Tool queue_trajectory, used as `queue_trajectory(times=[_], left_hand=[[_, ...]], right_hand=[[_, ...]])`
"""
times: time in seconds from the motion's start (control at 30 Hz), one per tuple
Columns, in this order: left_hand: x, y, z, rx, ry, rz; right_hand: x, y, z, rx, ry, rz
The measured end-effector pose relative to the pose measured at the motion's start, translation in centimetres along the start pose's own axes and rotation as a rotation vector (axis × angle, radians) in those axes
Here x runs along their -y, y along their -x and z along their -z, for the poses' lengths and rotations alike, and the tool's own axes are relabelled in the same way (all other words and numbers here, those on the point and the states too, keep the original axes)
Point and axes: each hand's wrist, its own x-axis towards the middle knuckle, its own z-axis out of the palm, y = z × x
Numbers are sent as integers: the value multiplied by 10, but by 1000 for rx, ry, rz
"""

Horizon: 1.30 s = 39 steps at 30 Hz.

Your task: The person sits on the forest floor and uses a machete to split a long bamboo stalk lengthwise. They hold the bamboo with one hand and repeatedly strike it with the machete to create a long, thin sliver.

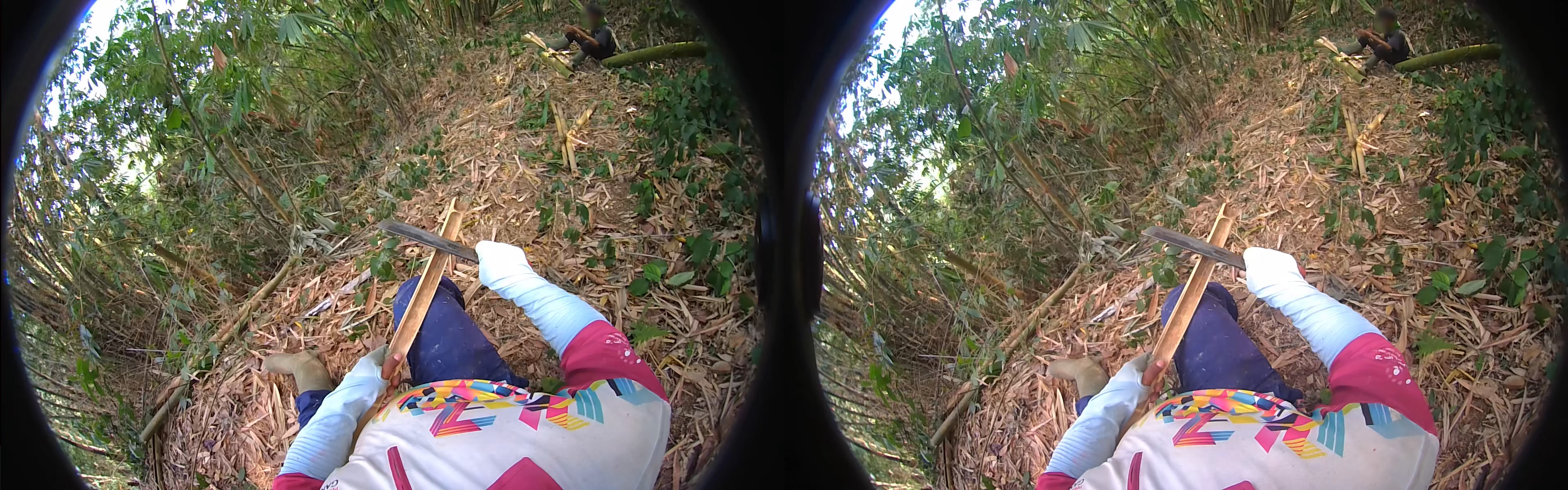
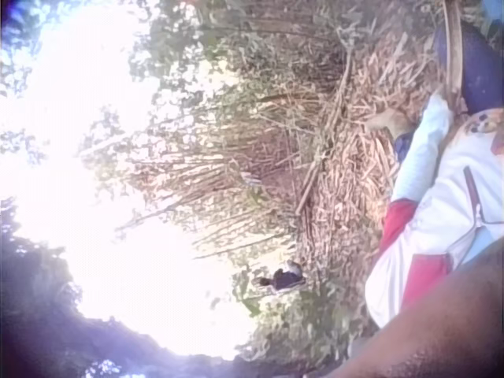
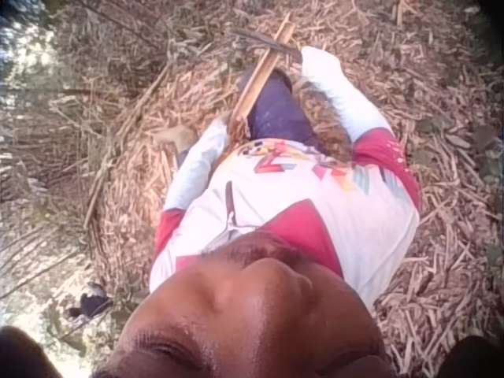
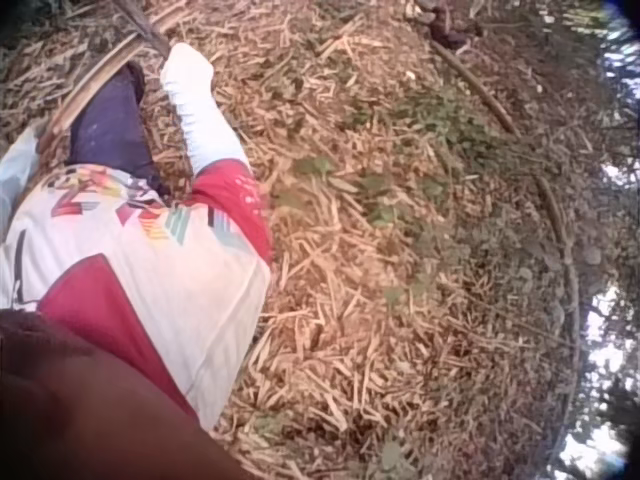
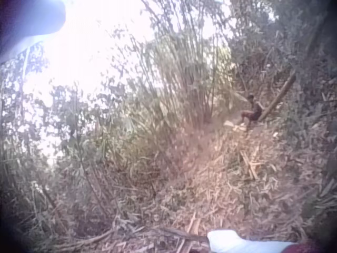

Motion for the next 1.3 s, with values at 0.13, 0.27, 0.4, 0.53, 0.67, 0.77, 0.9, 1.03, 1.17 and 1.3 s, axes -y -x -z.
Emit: queue_trajectory(times=[0.13,0.27,0.4,0.53,0.67,0.77,0.9,1.03,1.17,1.3], left_hand=[[12,3,-1,1,62,-13],[39,10,3,-33,-19,-61],[15,30,0,-59,-104,-128],[41,26,4,-56,-55,-91],[49,23,7,-72,-93,-100],[61,23,11,-46,28,-85],[65,23,11,-92,-8,-107],[104,14,26,-52,-40,-113],[104,27,26,-77,-9,-40],[110,18,33,-103,34,-56]], right_hand=[[19,16,-10,145,133,139],[15,2,8,186,119,8],[-12,-11,4,-1,87,-16],[28,6,8,245,305,158],[-19,-17,4,-25,96,6],[17,-3,9,167,168,91],[-7,-26,25,120,95,-109],[-24,-21,9,-90,20,-124],[-34,-11,18,-1,55,-190],[-54,-13,-3,-133,-105,-362]])
